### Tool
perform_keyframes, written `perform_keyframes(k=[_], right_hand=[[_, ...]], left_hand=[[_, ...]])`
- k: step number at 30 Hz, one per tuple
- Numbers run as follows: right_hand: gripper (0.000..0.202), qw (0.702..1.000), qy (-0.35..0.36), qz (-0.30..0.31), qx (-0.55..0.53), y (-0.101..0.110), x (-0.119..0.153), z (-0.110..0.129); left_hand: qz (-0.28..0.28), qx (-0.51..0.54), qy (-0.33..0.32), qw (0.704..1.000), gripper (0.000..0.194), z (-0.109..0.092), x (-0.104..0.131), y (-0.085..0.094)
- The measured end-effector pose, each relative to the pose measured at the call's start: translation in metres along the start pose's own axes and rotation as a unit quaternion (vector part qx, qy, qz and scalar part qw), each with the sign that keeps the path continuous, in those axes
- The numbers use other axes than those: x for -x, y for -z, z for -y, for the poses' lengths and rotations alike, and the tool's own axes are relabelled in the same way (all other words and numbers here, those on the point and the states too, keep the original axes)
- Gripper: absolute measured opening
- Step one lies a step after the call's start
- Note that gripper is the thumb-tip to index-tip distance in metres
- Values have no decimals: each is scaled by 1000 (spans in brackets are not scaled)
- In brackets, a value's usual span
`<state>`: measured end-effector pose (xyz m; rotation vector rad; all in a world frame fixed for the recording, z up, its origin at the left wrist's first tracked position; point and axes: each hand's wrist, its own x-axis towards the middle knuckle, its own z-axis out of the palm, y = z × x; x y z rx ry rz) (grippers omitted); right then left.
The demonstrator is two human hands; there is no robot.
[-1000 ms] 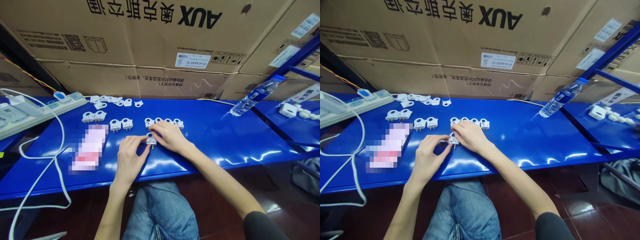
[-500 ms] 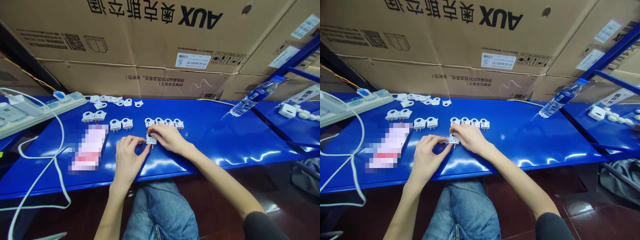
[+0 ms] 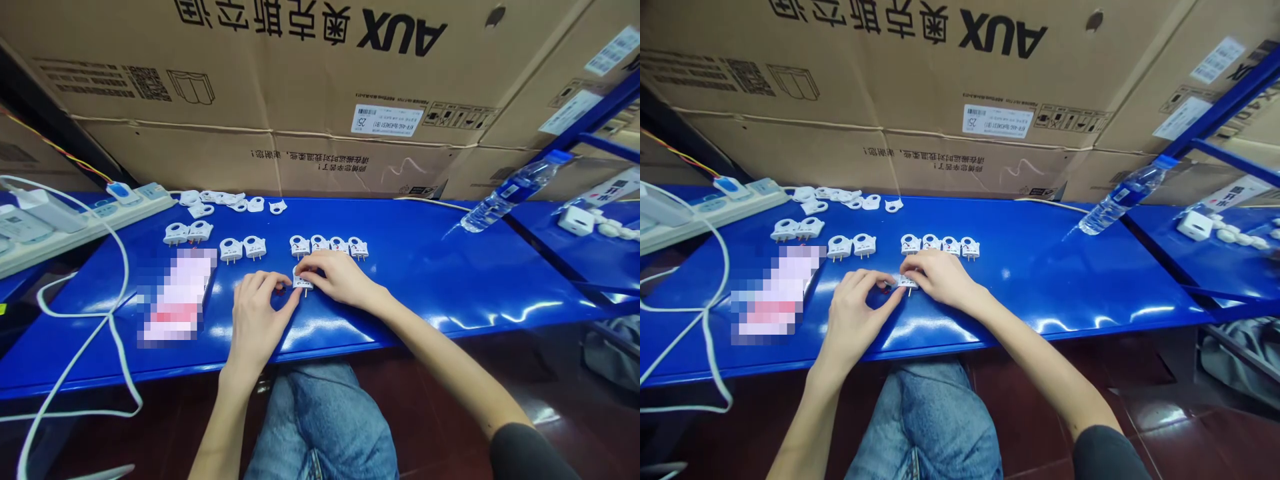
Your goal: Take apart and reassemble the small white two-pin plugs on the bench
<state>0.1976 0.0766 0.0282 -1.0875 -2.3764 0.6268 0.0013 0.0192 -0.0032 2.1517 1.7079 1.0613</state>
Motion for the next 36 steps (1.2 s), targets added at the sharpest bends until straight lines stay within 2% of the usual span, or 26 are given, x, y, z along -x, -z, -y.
perform_keyframes(k=[5,22,30,36], right_hand=[[15,1000,-13,-6,-25,0,0,0],[13,999,-4,-38,25,-7,-1,-1],[11,999,-16,-34,36,-7,-1,1],[20,997,-15,-58,52,-4,1,-1]], left_hand=[[3,3,-1,1000,15,1,0,0],[6,-1,-5,1000,18,0,0,0],[3,-4,2,1000,18,0,1,-1],[13,-37,-16,999,35,2,2,-2]])
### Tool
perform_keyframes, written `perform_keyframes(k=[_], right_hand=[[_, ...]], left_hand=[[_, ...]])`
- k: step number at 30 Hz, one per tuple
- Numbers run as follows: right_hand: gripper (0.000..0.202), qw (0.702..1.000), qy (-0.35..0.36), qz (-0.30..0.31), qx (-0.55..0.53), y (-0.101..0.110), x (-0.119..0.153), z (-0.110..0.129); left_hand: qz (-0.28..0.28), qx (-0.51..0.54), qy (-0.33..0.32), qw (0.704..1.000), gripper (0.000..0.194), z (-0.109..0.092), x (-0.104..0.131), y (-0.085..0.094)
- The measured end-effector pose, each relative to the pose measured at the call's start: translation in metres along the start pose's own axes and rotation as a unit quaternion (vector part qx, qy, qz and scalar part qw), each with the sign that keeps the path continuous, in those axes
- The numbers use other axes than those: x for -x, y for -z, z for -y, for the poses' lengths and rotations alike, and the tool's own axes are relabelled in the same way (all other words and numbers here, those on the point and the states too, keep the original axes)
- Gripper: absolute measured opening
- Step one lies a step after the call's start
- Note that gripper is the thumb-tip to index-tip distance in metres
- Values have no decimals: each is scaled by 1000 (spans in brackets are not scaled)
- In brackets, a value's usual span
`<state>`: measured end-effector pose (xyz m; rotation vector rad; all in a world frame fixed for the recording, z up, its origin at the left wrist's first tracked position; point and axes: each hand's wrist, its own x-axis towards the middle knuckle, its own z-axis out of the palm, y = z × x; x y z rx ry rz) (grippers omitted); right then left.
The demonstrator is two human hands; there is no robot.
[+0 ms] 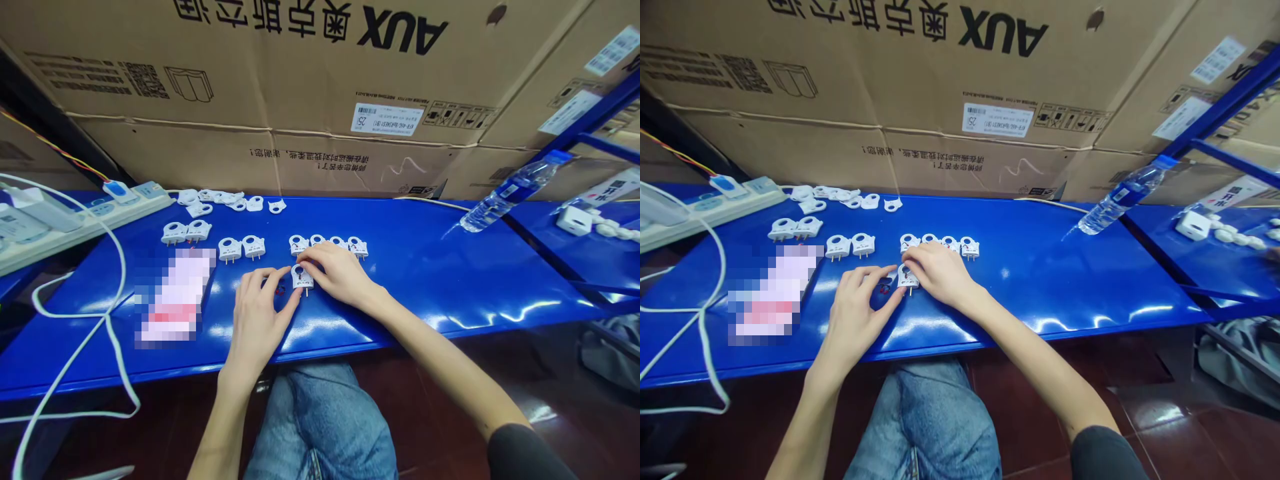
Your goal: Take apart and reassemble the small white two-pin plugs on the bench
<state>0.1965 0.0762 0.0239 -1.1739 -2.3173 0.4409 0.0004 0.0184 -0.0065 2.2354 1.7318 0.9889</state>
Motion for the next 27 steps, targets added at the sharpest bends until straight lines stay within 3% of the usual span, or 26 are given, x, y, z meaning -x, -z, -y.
perform_keyframes(k=[13,27], right_hand=[[20,998,14,52,45,3,2,1],[21,996,32,56,56,3,3,1]], left_hand=[[1,10,12,1000,22,0,0,-1],[0,27,3,1000,18,-1,0,1]])
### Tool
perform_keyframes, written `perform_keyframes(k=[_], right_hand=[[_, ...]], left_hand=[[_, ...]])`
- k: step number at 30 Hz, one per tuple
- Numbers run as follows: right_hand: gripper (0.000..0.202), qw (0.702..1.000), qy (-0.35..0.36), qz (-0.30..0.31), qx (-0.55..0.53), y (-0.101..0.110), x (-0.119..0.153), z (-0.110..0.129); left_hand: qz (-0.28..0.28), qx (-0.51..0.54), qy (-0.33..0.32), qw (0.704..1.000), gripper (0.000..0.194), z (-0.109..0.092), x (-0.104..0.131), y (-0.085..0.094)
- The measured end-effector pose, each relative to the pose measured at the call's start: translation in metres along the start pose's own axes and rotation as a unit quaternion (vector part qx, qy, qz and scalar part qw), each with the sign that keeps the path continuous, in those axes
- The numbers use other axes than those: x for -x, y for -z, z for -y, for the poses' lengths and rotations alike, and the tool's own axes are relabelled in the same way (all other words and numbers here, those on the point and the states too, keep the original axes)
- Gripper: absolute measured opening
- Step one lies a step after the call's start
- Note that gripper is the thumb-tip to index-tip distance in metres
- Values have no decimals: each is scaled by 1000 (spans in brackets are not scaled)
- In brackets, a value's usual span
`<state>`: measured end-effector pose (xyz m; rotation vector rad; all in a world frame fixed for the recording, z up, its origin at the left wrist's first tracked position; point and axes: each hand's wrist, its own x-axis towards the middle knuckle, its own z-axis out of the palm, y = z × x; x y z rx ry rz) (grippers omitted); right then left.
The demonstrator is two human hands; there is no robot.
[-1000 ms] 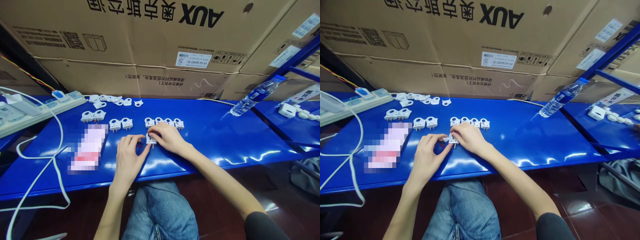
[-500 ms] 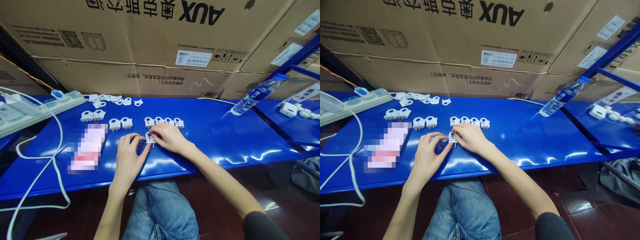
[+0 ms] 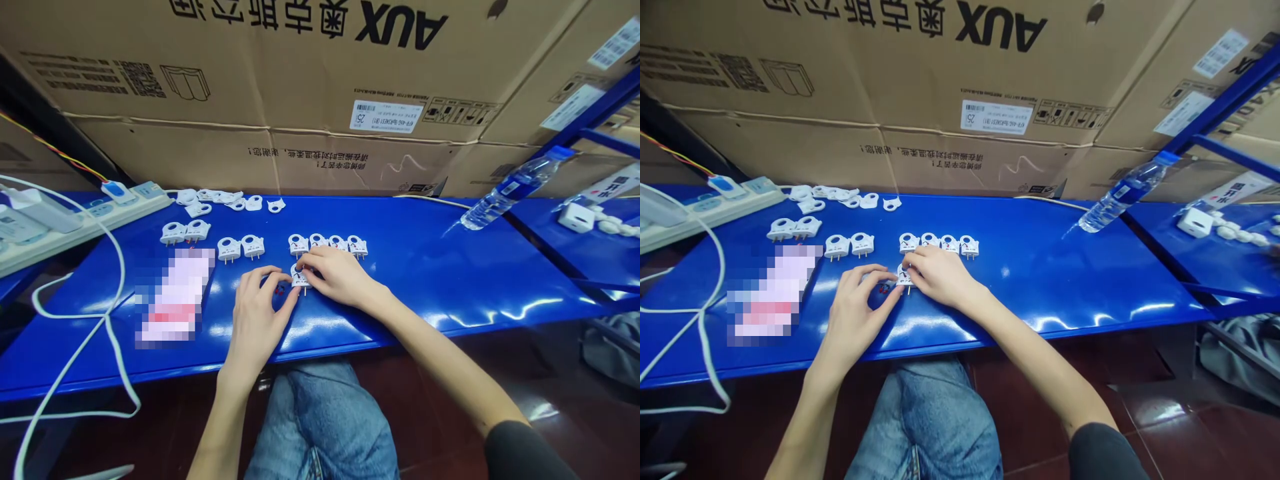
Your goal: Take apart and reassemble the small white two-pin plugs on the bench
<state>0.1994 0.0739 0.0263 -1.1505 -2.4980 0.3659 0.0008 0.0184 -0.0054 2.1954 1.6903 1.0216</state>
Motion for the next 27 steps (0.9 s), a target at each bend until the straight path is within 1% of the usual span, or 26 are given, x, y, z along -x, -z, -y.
perform_keyframes(k=[7,20,27], right_hand=[[21,1000,3,5,8,0,-1,-1],[22,1000,5,24,15,2,-1,1],[22,1000,5,19,16,1,-1,-1]], left_hand=[[-5,-12,11,1000,22,2,1,-2],[-3,-11,6,1000,25,3,1,-3],[-2,-5,8,1000,22,5,1,-4]])
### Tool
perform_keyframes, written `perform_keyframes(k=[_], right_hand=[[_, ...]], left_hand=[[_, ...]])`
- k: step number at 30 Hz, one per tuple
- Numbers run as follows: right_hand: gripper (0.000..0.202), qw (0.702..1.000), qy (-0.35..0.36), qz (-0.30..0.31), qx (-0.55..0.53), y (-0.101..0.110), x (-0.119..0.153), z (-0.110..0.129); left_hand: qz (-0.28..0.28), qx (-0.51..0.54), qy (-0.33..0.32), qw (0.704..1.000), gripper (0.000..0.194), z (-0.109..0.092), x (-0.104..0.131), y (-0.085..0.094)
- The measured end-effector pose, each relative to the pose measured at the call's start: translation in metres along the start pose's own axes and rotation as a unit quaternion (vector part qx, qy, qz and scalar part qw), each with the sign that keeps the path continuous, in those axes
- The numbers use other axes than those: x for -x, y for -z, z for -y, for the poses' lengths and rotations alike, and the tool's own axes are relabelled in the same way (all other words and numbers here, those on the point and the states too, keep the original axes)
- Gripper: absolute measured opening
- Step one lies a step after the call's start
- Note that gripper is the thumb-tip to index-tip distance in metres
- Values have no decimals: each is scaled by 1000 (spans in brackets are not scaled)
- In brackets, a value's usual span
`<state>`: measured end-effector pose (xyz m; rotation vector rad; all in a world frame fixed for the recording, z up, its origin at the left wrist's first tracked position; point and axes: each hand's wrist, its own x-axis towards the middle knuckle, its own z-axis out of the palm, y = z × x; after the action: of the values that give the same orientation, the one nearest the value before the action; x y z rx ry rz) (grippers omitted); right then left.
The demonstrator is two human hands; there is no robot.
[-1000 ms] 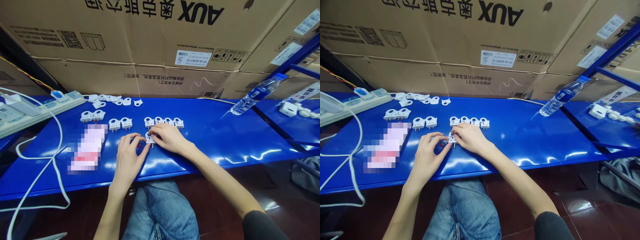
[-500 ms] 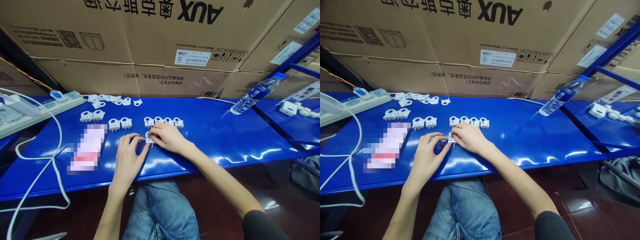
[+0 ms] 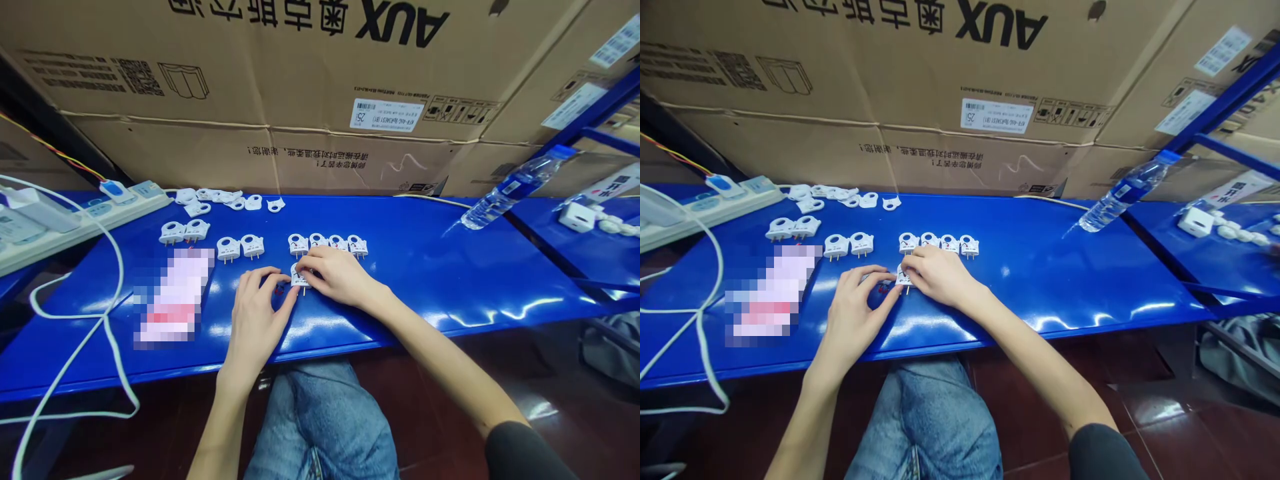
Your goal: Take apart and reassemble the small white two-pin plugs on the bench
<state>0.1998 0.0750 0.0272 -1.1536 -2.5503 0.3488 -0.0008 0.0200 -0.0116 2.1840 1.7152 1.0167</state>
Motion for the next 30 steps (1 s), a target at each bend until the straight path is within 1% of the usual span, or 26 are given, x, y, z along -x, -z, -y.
perform_keyframes(k=[20,30], right_hand=[[20,1000,7,-1,-2,0,1,0],[23,1000,11,7,11,0,0,0]], left_hand=[[-4,12,-10,1000,20,-3,-1,1],[4,14,-1,1000,18,-2,0,0]])
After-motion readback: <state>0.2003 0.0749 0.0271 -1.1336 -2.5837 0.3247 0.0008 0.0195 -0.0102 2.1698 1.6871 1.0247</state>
